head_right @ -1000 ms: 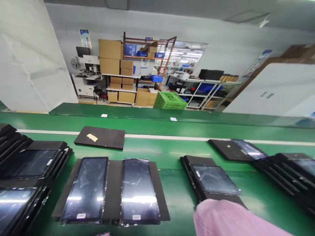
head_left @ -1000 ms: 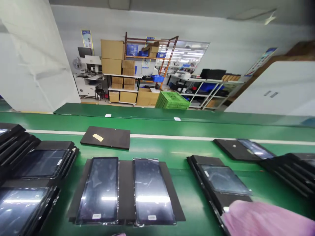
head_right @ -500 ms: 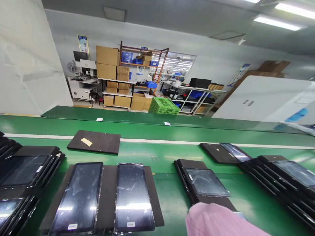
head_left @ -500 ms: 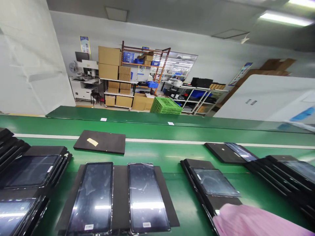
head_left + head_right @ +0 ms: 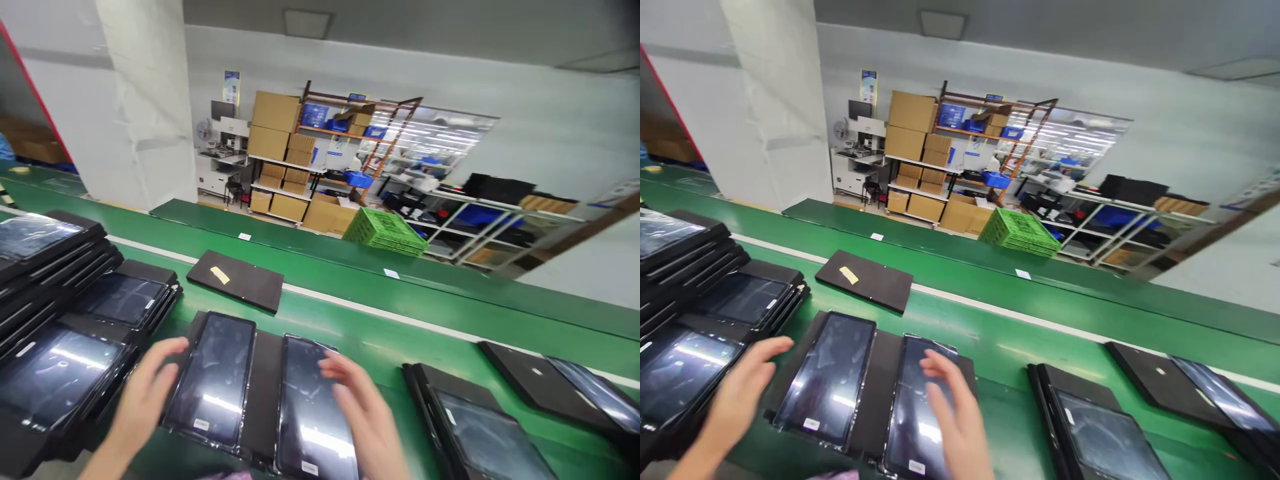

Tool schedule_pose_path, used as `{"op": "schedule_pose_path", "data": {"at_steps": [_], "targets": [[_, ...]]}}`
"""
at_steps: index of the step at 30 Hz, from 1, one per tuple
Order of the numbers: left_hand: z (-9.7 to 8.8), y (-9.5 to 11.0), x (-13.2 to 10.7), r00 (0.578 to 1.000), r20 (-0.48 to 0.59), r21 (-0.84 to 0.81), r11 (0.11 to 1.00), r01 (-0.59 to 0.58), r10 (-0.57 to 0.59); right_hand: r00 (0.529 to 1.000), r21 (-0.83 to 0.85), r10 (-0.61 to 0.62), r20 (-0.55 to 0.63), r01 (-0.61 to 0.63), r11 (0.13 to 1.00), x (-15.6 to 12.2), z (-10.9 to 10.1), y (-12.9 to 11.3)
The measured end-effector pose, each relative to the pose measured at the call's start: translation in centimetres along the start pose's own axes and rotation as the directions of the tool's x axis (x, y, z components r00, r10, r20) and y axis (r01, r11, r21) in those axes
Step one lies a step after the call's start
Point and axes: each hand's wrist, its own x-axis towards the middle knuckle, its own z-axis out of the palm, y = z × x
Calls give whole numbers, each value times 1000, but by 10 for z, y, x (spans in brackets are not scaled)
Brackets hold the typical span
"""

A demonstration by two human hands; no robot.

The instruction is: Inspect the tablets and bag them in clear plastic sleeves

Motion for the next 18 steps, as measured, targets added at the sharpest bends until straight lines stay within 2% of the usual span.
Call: {"op": "schedule_pose_path", "data": {"at_steps": [3, 6, 8, 11, 15, 18], "targets": [[38, -37, -40, 993, 72, 178, 978, -108, 96, 976, -102, 151, 157, -136, 985, 13, 68, 34], [58, -67, -79, 964, 142, 364, 894, -262, 225, 963, -199, 166, 211, -124, 972, 21, 115, 62], [57, -77, -92, 933, 211, 436, 826, -358, 292, 965, -287, 121, 234, -51, 957, 31, 135, 71], [45, -79, -93, 895, 282, 493, 748, -445, 346, 969, -425, 91, 228, 15, 905, 58, 155, 71], [35, -80, -86, 846, 353, 502, 682, -532, 400, 980, -476, 115, 164, -23, 879, 95, 178, 67], [31, -88, -85, 814, 381, 488, 652, -580, 440, 982, -478, 128, 141, -46, 877, 108, 186, 71]]}}
